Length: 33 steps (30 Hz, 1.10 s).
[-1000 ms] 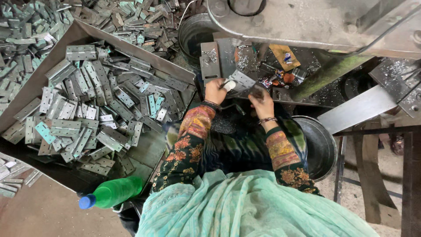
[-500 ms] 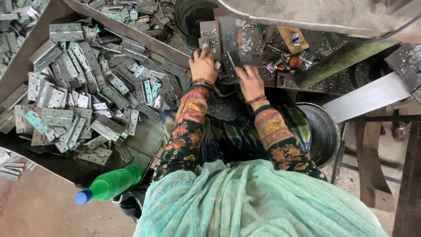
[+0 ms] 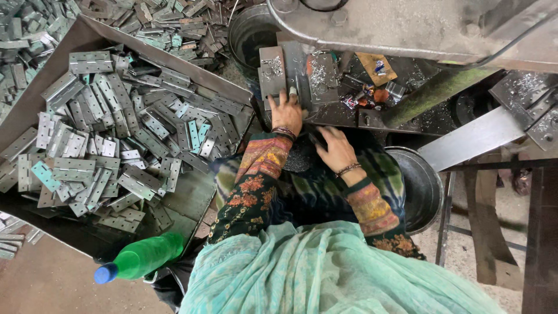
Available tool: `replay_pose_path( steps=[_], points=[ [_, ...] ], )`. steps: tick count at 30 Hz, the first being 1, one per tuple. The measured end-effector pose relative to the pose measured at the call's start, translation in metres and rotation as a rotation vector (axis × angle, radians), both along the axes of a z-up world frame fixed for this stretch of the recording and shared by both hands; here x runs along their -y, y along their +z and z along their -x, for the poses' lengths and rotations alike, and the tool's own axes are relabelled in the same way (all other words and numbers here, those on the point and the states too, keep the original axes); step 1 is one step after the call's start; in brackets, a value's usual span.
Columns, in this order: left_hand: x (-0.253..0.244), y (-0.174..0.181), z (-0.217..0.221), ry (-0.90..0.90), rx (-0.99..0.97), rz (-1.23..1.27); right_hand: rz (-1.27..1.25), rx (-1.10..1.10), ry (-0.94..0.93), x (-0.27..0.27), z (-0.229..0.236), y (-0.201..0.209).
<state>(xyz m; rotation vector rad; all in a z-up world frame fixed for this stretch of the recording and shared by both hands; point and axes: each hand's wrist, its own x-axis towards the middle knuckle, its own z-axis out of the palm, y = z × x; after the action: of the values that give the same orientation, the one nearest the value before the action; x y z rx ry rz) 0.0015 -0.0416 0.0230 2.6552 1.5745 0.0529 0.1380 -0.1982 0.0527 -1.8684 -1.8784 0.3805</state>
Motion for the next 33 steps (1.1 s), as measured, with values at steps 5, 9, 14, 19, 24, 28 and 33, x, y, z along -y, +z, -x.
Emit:
replay_pose_path(
  steps=[5, 9, 14, 19, 24, 28, 33],
  points=[
    [-0.014, -0.008, -0.001, 0.026, 0.072, -0.036, 0.333, 0.195, -0.166, 0.049, 0.003, -0.028],
    [-0.018, -0.002, -0.003, 0.041, 0.086, -0.046, 0.291, 0.125, -0.274, 0.07, 0.009, -0.089],
    [-0.009, 0.002, 0.004, 0.034, -0.053, 0.065, 0.282, 0.082, -0.255, 0.069, 0.003, -0.115],
    [-0.023, -0.005, -0.002, 0.064, 0.058, -0.065, 0.383, 0.186, -0.223, 0.057, -0.012, -0.077],
    [-0.044, -0.015, -0.012, 0.087, 0.059, -0.048, 0.409, 0.141, -0.247, 0.057, -0.003, -0.085],
    [-0.043, -0.015, -0.012, 0.095, 0.109, -0.122, 0.256, 0.115, -0.271, 0.061, 0.003, -0.104],
    [-0.048, -0.012, -0.009, 0.122, 0.065, -0.069, 0.326, 0.138, -0.233, 0.063, -0.012, -0.088]
  ],
)
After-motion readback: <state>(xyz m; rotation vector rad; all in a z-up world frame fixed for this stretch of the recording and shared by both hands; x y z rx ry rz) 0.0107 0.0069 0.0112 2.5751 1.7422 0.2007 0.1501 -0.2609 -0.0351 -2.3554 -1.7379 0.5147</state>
